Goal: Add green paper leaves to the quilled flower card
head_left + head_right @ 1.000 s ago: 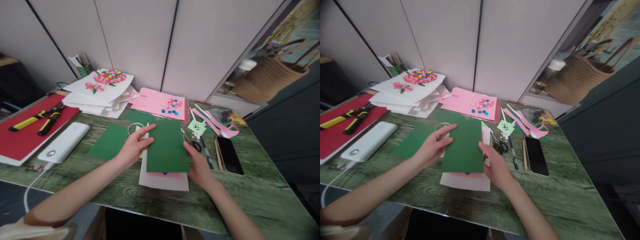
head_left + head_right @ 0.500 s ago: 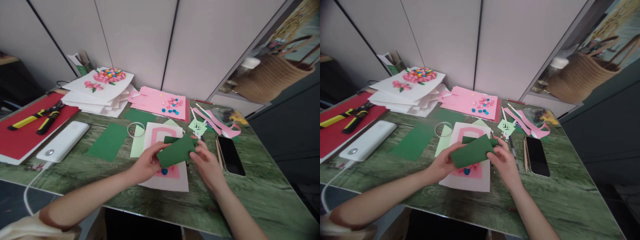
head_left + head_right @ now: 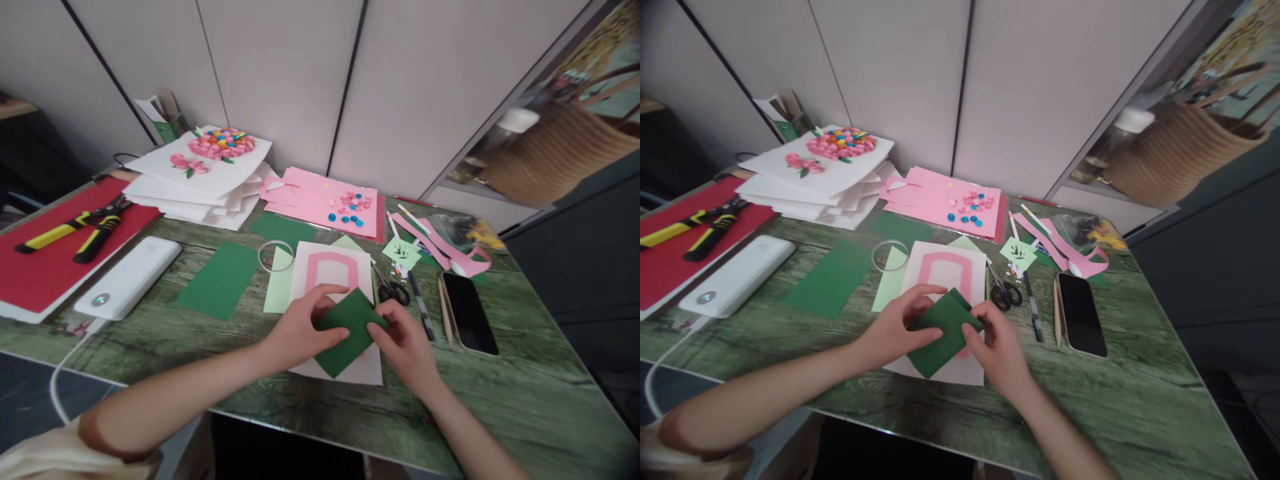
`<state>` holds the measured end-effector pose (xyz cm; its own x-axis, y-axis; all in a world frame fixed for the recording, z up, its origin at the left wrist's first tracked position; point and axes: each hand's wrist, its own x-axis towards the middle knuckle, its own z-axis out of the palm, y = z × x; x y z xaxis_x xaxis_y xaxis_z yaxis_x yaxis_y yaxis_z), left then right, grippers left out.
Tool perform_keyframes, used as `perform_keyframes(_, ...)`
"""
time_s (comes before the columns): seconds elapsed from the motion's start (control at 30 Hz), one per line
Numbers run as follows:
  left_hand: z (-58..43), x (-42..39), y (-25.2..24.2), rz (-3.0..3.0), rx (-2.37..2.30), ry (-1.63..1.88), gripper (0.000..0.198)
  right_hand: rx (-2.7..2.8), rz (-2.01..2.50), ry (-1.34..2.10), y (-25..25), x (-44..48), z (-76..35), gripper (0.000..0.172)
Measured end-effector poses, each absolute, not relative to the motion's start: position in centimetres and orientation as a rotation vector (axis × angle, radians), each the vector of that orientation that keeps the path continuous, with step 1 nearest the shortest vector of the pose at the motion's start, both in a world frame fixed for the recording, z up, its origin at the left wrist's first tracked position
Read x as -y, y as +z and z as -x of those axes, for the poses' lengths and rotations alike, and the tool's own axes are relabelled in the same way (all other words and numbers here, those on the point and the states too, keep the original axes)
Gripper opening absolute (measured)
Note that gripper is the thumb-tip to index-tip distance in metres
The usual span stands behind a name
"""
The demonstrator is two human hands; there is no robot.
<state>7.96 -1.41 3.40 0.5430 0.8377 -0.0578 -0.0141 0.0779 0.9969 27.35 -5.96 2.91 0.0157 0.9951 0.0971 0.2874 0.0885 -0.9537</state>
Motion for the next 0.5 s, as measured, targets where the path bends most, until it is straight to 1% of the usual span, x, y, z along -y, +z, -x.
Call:
perform_keyframes(0.03, -8.2, 1.5, 3.3, -1.366, -0.838, 0.738, 0.050, 1.411, 1.340, 0.974, 2.9, 6.0, -27.0, 0.008)
perform_keyframes(0.13, -8.6, 2.0, 2.8, -1.346, -0.898, 0.772, 0.053, 1.213, 1.300, 1.049, 2.3, 6.0, -26.4, 0.030)
perform_keyframes(0.17, -8.7, 2.2, 2.7, -1.340, -0.905, 0.787, 0.054, 1.148, 1.295, 1.089, 2.1, 5.8, -26.3, 0.034)
perform_keyframes(0.3, -8.8, 2.3, 2.4, -1.336, -0.909, 0.810, 0.058, 0.990, 1.299, 1.206, 1.0, 5.4, -26.6, 0.036)
perform_keyframes(0.5, -8.7, 2.1, 2.6, -1.303, -0.881, 0.754, 0.067, 1.014, 1.352, 1.113, 0.9, 5.2, -27.1, 0.036)
